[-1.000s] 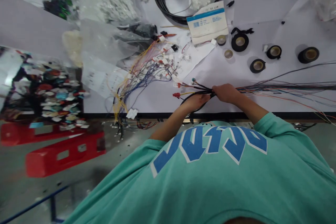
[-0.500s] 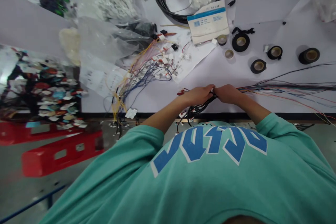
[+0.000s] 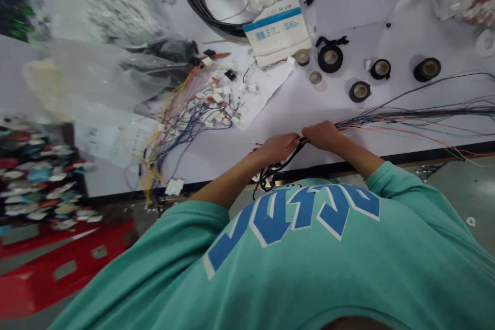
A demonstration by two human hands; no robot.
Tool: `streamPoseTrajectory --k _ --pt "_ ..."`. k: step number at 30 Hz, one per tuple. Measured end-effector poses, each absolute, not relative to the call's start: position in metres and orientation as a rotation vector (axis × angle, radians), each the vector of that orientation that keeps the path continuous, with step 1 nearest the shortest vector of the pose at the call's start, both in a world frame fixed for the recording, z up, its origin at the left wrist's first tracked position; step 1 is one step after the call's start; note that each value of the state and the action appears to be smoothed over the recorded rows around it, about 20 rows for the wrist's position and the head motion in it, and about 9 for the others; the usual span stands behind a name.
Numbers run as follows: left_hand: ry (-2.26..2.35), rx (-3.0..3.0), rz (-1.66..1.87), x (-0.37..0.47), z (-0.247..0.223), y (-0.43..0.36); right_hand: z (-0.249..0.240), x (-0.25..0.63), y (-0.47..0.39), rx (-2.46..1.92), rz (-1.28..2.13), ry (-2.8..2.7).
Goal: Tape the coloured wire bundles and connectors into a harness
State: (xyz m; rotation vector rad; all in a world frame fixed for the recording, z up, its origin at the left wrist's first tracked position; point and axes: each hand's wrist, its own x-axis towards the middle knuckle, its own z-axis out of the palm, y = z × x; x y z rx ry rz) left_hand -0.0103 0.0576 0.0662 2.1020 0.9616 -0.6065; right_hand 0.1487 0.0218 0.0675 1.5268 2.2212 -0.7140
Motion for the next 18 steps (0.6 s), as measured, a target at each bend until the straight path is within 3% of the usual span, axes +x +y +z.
streamPoseTrajectory --k 9,18 --pt "0.924 2.032 -0.571 -0.006 0.053 0.059 0.062 0.243 0.007 1.811 -0.484 1.819" --pt "0.906 1.922 -0.5 -0.004 0.048 0.06 0.053 0.251 0.006 1.888 -0.453 1.807"
